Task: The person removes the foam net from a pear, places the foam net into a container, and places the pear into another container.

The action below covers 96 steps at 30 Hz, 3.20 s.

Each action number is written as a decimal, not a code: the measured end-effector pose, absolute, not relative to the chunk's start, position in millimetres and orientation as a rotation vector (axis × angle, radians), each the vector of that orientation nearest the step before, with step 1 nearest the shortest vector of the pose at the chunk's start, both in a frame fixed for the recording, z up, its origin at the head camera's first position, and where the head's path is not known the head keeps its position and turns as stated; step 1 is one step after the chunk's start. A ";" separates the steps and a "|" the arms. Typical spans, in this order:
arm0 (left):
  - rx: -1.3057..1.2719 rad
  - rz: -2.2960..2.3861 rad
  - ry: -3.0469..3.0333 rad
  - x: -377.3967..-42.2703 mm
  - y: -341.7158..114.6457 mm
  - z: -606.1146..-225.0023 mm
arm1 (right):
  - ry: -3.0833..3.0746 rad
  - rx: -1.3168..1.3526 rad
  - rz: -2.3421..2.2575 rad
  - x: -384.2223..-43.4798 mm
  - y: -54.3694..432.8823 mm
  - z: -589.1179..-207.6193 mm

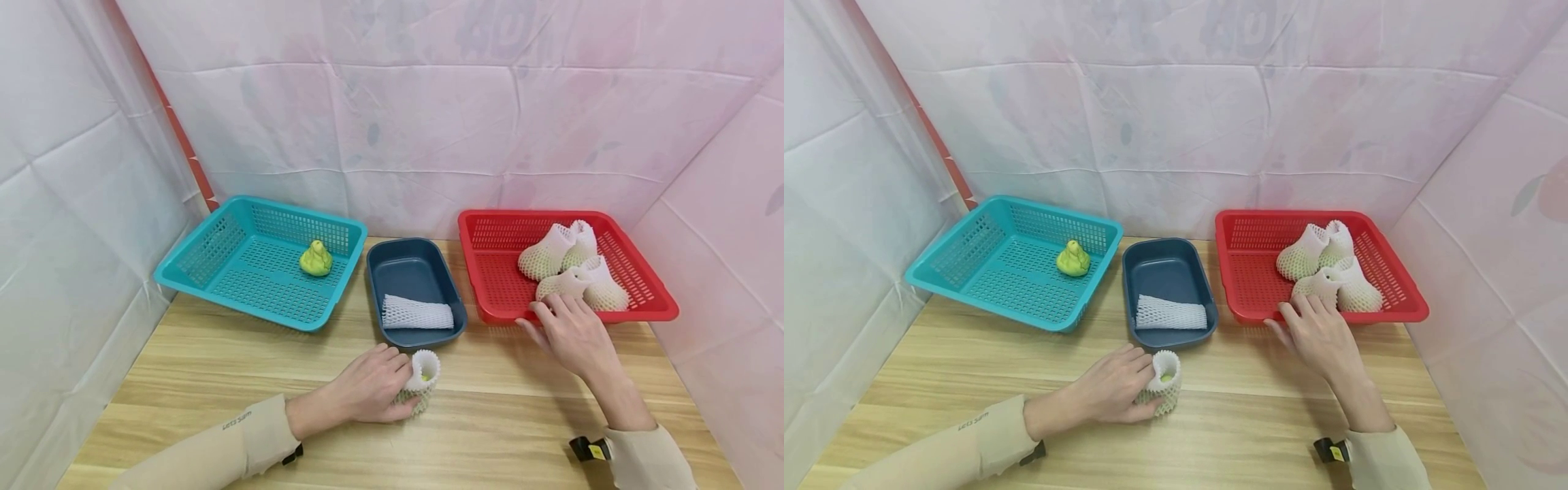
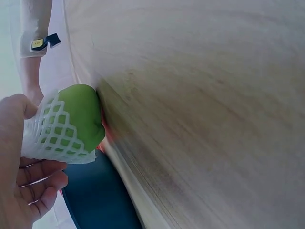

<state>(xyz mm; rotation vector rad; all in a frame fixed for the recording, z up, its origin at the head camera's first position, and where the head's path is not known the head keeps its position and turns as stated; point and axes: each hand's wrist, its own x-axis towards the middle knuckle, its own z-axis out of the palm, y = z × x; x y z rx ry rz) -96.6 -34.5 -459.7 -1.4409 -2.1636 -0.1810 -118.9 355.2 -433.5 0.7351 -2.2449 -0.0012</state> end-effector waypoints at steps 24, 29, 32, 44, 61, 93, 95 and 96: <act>-1.501 -0.284 -2.264 -98.6 -30.6 -456.4 | -2.259 0.729 -0.008 -118.2 354.8 -433.0; -1.506 -0.309 -2.227 -99.8 -30.6 -455.0 | -2.276 0.726 -0.019 -117.8 355.5 -432.8; -1.509 -0.318 -2.216 -100.1 -30.8 -454.2 | -2.283 0.726 -0.023 -117.6 355.9 -433.2; -1.563 -0.308 -2.174 -100.8 -33.8 -449.0 | -2.261 0.723 -0.009 -118.2 355.1 -434.2; -1.527 -0.379 -2.063 -105.4 -38.2 -429.5 | -2.262 0.720 -0.016 -118.3 355.0 -433.3; -1.548 0.326 -2.226 -181.8 -23.7 -352.8 | -2.272 0.733 -0.012 -118.9 356.7 -433.1; -1.569 0.374 -2.231 -188.6 -18.9 -349.4 | -2.255 0.736 0.002 -119.3 356.0 -433.0; -1.575 0.396 -2.231 -192.4 -16.8 -348.6 | -2.248 0.737 0.008 -119.6 355.8 -433.3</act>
